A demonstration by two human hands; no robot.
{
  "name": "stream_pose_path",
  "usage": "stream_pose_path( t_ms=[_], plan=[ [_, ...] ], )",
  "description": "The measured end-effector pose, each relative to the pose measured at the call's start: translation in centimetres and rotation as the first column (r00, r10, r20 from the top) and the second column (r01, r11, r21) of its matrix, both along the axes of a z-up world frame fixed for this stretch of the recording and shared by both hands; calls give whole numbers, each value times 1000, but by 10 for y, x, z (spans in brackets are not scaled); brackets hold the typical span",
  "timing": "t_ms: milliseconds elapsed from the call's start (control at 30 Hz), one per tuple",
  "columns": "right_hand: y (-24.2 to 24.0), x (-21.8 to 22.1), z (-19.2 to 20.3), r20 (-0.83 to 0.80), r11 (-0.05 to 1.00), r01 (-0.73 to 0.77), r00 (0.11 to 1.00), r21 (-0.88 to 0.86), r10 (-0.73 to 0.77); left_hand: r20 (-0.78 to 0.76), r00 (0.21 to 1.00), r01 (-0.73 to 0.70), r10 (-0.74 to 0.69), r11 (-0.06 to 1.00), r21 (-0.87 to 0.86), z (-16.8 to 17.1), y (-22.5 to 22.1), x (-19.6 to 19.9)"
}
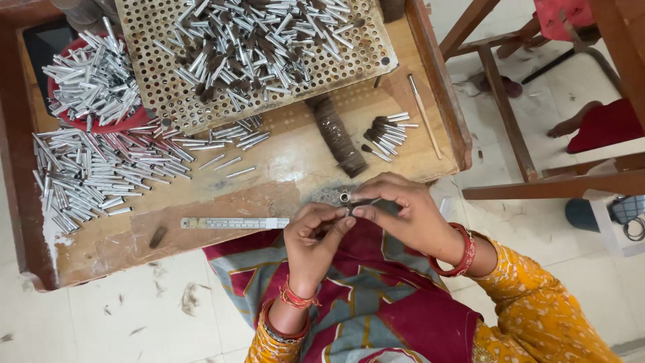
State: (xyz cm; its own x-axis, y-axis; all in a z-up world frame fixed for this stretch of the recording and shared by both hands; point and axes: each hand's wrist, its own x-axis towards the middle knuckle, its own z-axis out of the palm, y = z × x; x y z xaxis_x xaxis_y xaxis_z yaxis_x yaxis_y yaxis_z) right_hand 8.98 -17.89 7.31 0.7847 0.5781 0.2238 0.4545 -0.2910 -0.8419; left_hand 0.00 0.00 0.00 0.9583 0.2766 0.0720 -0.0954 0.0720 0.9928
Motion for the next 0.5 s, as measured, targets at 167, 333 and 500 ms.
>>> stream_pose_path(
  t_ms=[167,333,500],
  plan=[
    [4,-4,-14,-120,996,-76,989,53,82,-10,1000,23,-23,999,-40,3,-1,-5],
    [5,-9,-12,-86,997,-72,993,43,75,12,997,74,-74,994,-85,2,-5,-7],
    [4,-16,-17,-40,996,-2,999,84,5,9,997,74,-74,995,-65,6,-12,-10]
  ],
)
